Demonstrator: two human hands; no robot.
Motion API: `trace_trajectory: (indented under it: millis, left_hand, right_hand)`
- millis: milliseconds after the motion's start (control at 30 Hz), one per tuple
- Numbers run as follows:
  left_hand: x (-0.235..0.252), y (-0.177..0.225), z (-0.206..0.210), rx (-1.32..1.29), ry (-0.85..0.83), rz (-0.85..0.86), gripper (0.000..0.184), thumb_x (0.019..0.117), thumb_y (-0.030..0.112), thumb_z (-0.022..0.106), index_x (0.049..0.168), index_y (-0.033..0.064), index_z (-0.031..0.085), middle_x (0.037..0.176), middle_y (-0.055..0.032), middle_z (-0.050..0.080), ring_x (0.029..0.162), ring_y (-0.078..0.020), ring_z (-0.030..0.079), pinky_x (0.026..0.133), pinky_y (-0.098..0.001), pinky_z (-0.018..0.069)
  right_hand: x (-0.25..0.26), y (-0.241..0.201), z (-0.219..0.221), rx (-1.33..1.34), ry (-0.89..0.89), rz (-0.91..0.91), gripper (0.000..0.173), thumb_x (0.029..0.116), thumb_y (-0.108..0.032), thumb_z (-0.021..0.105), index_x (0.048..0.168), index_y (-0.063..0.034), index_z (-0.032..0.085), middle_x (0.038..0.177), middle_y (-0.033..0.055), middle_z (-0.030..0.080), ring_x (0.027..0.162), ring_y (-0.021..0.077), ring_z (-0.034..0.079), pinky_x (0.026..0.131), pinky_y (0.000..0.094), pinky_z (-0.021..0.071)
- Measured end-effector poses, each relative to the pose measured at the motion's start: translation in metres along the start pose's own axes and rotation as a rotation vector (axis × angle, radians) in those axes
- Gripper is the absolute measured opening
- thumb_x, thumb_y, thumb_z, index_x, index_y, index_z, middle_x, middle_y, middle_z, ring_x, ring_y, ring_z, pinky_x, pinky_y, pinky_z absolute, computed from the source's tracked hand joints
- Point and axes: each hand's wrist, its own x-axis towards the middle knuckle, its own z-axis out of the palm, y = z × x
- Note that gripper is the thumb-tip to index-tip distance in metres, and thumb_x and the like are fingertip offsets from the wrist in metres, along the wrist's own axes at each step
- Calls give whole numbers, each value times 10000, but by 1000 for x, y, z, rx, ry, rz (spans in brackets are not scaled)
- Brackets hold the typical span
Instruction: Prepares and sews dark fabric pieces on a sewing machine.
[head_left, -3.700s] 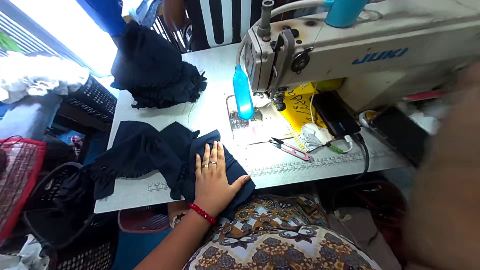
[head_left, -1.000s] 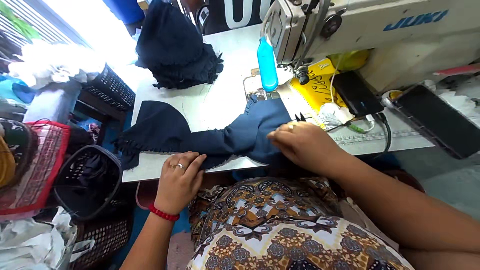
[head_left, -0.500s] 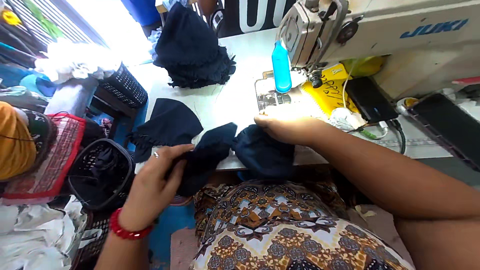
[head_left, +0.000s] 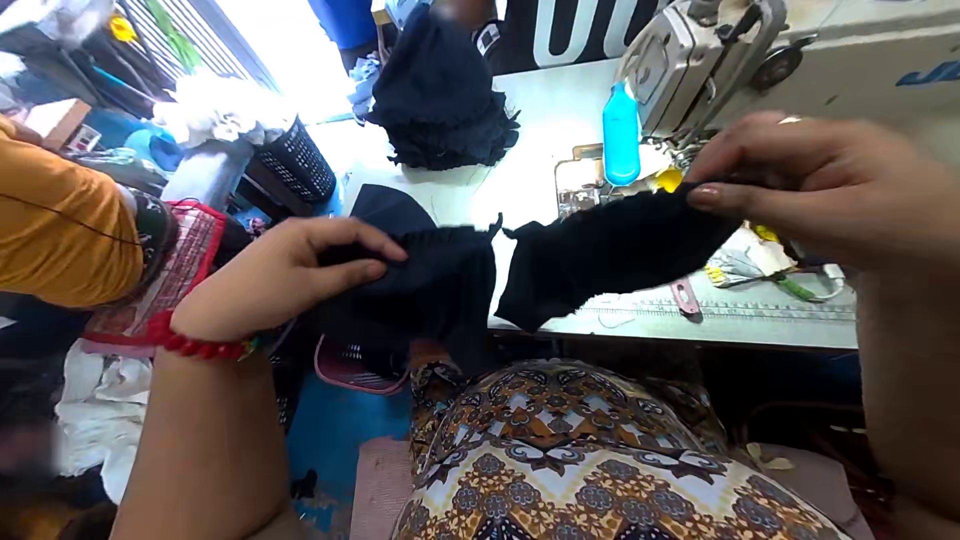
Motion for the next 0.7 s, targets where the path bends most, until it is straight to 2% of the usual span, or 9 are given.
trace_trajectory:
  millis: [100, 167, 233, 300, 367, 467, 533, 600, 700]
  left_hand:
    - [22, 15, -1, 236, 172, 53, 225, 950, 150, 668, 1170, 142, 715, 1142, -32, 694, 1077, -138, 643, 961, -417, 517]
    - [32, 25, 2, 325, 290, 134, 283, 951, 129, 659, 1229, 80, 632, 1154, -99, 670, 1062, -153, 642, 950, -379, 527]
    - [33, 29, 15, 364, 386, 193, 350, 953, 132, 650, 1272, 27, 550, 1143, -135, 653, 1032, -164, 645, 925, -351, 543]
    - [25, 25, 43, 386, 384, 170, 357, 975, 122, 625, 1302, -3, 556, 1178, -169, 659, 1048, -247, 665, 920, -446, 554]
    - [15, 5, 91, 410, 290, 171, 271, 974, 91, 598, 1232, 23, 647, 1127, -163, 690, 986, -306, 692, 841, -515, 575]
    - [-6, -29, 160, 417, 76, 177, 293, 958, 28, 577, 1200, 118, 716, 1141, -179, 715, 971, -375, 725, 760, -558, 595]
    - [-19, -35, 182, 384, 51, 195, 333, 925, -2, 595, 1198, 142, 719, 1204, -218, 696, 994, -419, 722, 742, -569, 598]
    - [-23, -29, 187, 347, 91, 203, 263, 947, 31, 569, 1124, 139, 730, 1205, -202, 702, 997, -378, 731, 748, -514, 610]
    - [-17, -5, 183, 43, 166, 62, 312, 999, 70, 465, 1126, 99, 748, 1222, -144, 697, 1146, -260, 672, 953, -407, 552]
  right_hand:
    - [1, 5, -12, -173, 139, -76, 283, 1017, -335, 569, 1107, -93, 686, 1098, 66, 617, 957, 120, 588, 823, 359, 498]
    - [-8, 6, -19, -155, 233, -92, 263, 1030, -331, 580, 1184, -130, 649, 1067, -14, 625, 914, 28, 603, 806, 250, 529]
    - [-26, -15, -16, -224, 267, -49, 297, 1037, -327, 565, 1212, -96, 629, 1029, 3, 648, 860, 25, 619, 764, 245, 547]
    - [-44, -40, 6, -324, 213, -22, 322, 1023, -309, 561, 1115, -22, 674, 968, 96, 660, 811, 134, 616, 725, 357, 537]
    - [-62, -40, 44, -364, 65, 23, 249, 967, -265, 601, 993, -55, 733, 889, 92, 689, 768, 207, 667, 675, 438, 571]
    - [-90, -10, 94, -267, -233, 141, 157, 972, -190, 645, 1005, -61, 728, 937, 141, 716, 878, 325, 715, 756, 551, 581]
    - [-100, 0, 111, -219, -252, 161, 173, 973, -205, 635, 1002, -62, 727, 936, 136, 716, 895, 320, 713, 774, 528, 578]
    - [-97, -2, 115, -142, -181, 182, 223, 987, -251, 608, 1014, -71, 736, 955, 114, 725, 919, 268, 710, 809, 474, 576]
    - [-81, -16, 121, 83, -9, 226, 251, 987, -286, 598, 1012, -88, 750, 962, 33, 729, 912, 75, 677, 827, 274, 561]
